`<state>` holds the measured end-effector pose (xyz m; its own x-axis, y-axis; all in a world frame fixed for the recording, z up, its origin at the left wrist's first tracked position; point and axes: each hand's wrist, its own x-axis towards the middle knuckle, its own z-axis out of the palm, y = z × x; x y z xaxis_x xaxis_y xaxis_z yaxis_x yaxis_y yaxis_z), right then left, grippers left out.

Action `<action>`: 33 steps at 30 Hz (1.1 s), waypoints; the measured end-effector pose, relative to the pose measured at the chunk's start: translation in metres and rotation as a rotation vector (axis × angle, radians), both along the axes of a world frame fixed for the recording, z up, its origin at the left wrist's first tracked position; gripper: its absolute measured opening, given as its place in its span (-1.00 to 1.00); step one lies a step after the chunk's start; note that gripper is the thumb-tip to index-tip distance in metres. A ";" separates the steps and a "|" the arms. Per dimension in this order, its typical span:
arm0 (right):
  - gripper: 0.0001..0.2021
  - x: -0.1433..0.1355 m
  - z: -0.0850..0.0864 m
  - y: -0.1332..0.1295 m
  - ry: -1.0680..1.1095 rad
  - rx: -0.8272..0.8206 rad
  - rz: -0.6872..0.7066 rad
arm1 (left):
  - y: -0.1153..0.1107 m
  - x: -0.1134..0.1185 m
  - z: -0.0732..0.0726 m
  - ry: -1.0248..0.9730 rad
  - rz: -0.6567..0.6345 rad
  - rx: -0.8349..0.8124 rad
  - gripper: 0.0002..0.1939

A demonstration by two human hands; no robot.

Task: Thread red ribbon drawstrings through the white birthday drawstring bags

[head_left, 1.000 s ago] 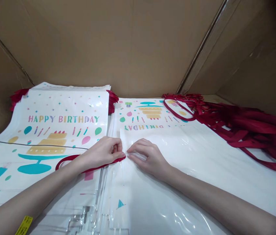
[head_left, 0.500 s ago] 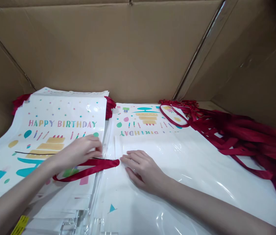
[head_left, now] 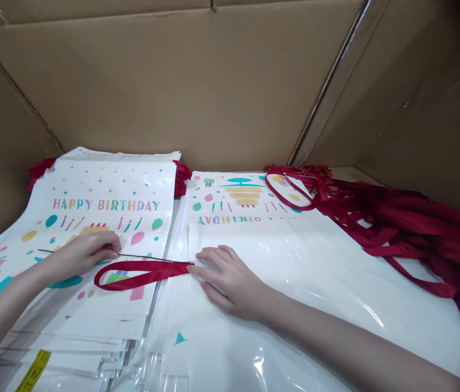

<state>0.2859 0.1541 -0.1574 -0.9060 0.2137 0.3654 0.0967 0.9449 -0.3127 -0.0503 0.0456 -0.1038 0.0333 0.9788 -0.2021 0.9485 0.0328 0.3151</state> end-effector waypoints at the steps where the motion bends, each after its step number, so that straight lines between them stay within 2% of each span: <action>1: -0.67 0.000 0.000 0.000 -0.006 0.003 0.002 | 0.004 0.009 0.002 -0.010 -0.014 -0.002 -0.80; 5: -0.68 -0.001 -0.001 -0.001 0.000 0.010 -0.002 | 0.028 0.050 0.008 -0.039 -0.090 -0.030 -0.82; 9: -0.67 -0.002 -0.001 -0.002 0.000 0.005 -0.021 | 0.051 0.088 0.007 -0.062 -0.192 -0.055 -0.86; 13: -0.64 -0.001 -0.001 -0.003 -0.004 -0.029 -0.027 | 0.062 0.110 0.001 -0.112 -0.231 -0.066 -0.86; 16: -0.63 0.000 0.000 -0.003 -0.009 -0.060 -0.052 | 0.055 0.103 0.003 -0.097 -0.206 -0.009 -0.79; 21: -0.62 0.002 -0.003 -0.003 -0.003 -0.096 -0.112 | 0.015 0.054 0.014 -0.036 -0.055 0.008 -0.69; 25: -0.61 0.002 -0.004 -0.003 0.015 -0.102 -0.117 | -0.011 0.026 0.009 0.021 -0.012 0.029 -0.71; 29: -0.61 0.002 -0.002 -0.003 0.010 -0.114 -0.118 | -0.014 0.031 0.000 0.027 -0.021 0.053 -0.70; 33: -0.61 0.003 -0.001 -0.004 0.009 -0.122 -0.123 | -0.013 0.039 0.001 0.104 -0.026 0.048 -0.75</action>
<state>0.2887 0.1504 -0.1584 -0.8674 0.3657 0.3375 0.2058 0.8811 -0.4258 -0.0116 0.0325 -0.1023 0.0406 0.9865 -0.1584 0.9764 -0.0056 0.2159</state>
